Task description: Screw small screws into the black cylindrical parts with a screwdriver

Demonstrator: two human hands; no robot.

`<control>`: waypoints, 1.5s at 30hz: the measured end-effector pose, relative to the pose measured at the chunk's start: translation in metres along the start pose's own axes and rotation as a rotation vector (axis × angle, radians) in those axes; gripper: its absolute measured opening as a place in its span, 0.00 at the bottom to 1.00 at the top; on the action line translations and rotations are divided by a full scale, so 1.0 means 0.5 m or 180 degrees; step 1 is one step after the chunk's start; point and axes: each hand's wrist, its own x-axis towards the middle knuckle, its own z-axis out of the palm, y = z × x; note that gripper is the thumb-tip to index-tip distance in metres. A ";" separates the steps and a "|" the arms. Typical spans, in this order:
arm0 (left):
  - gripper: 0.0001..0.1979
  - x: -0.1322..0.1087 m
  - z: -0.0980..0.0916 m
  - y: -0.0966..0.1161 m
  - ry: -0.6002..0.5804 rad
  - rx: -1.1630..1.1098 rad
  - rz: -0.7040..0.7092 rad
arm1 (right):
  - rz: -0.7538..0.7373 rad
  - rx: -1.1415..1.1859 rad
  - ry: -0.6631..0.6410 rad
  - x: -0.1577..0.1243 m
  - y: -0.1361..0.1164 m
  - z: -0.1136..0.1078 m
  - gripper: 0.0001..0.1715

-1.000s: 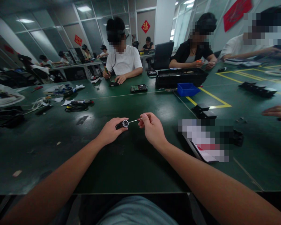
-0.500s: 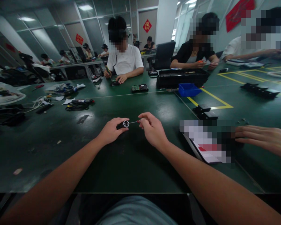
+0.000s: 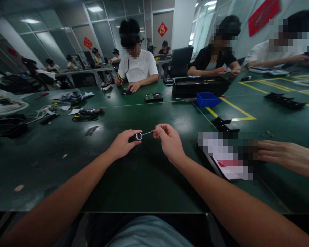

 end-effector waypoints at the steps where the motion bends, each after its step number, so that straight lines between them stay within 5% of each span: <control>1: 0.20 0.000 0.002 0.000 0.0060 -0.0055 -0.0031 | 0.0118 0.0191 0.0027 0.002 0.001 0.002 0.13; 5: 0.20 0.002 0.006 0.005 0.0354 -0.0273 0.0051 | 0.0496 0.0777 0.0126 0.011 0.011 0.003 0.15; 9: 0.19 0.009 -0.003 0.004 0.0269 0.0020 0.0328 | 0.0632 0.0871 0.0350 0.021 0.020 -0.005 0.14; 16: 0.20 0.011 -0.002 -0.015 -0.0137 0.0244 0.0112 | 0.0169 0.0161 0.0435 0.019 0.028 -0.012 0.14; 29: 0.21 0.007 -0.002 -0.007 0.0033 0.0200 0.0143 | 0.0038 -0.0381 0.0044 0.003 0.013 0.001 0.14; 36: 0.22 0.007 0.003 -0.005 0.0102 0.0164 0.0211 | 0.0067 -0.0302 0.0094 0.004 0.018 0.006 0.14; 45: 0.21 0.008 0.003 -0.008 0.0042 0.0203 -0.0017 | -0.0443 -0.0824 0.0458 0.004 0.010 -0.004 0.13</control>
